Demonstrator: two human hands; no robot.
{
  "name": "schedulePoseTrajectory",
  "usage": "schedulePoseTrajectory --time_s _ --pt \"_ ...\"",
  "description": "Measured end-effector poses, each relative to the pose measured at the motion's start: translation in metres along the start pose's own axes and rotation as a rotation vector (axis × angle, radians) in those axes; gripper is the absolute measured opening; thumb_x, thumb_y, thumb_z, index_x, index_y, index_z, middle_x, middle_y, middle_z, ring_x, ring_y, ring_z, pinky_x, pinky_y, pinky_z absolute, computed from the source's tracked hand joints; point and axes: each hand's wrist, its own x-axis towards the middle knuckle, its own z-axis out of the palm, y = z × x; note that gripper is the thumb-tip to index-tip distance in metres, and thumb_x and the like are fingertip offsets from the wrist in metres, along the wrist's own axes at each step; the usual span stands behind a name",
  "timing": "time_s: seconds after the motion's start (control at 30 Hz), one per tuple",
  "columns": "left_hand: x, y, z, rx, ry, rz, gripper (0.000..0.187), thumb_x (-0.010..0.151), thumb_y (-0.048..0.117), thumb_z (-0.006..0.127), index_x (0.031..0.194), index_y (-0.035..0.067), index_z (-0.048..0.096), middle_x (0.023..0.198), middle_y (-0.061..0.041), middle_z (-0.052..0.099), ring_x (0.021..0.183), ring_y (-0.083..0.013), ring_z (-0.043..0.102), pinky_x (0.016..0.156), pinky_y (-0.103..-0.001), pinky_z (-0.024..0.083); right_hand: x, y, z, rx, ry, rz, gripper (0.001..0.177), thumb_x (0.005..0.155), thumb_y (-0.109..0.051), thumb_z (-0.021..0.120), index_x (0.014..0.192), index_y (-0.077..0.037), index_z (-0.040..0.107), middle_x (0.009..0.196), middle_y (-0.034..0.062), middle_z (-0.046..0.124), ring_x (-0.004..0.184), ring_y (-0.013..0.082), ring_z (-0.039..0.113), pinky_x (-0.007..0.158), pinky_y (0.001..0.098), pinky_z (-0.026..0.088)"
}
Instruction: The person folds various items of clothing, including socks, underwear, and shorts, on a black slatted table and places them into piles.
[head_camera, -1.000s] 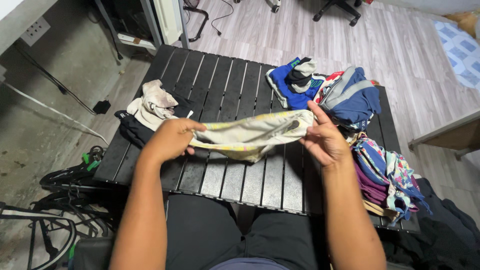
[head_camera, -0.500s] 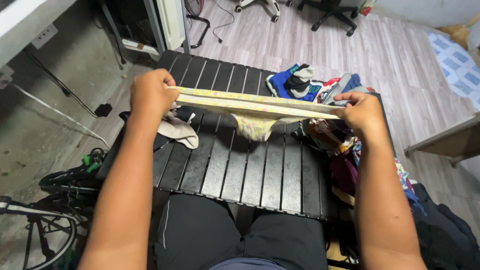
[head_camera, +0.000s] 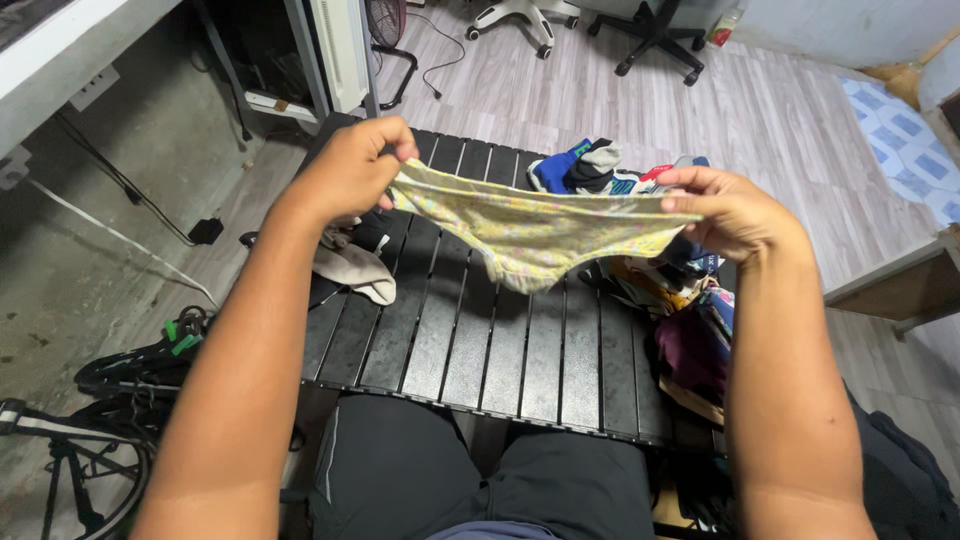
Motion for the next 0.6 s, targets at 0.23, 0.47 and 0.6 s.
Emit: schedulePoseTrajectory --time_s 0.23,0.47,0.6 --pt "0.009 0.004 -0.015 -0.144 -0.119 0.027 0.024 0.092 0.005 0.054 0.099 0.001 0.077 0.080 -0.004 0.071 0.062 -0.0096 0.064 0.060 -0.023 0.052 0.012 0.004 -0.030 0.194 -0.044 -0.091 0.019 0.096 -0.010 0.070 0.114 -0.005 0.070 0.107 0.0098 0.075 0.092 0.0188 0.073 0.080 0.0311 0.057" --pt "-0.010 0.018 -0.027 -0.102 -0.158 0.126 0.027 0.073 0.007 0.087 0.097 0.001 0.076 0.085 -0.002 0.075 0.075 -0.0053 0.067 0.070 -0.022 0.055 0.004 0.017 -0.043 0.032 -0.069 -0.074 0.024 0.094 -0.010 0.072 0.115 0.001 0.074 0.103 0.0121 0.075 0.085 0.0183 0.070 0.082 0.0298 0.055" --pt "-0.011 0.004 -0.032 -0.145 -0.117 0.133 0.017 0.084 0.010 0.082 0.098 0.002 0.077 0.086 -0.003 0.076 0.076 -0.0067 0.067 0.070 -0.023 0.054 -0.022 0.008 -0.029 -0.123 -0.197 -0.214 0.037 0.077 0.003 0.077 0.114 0.002 0.071 0.103 0.0101 0.074 0.091 0.0165 0.071 0.085 0.0280 0.056"
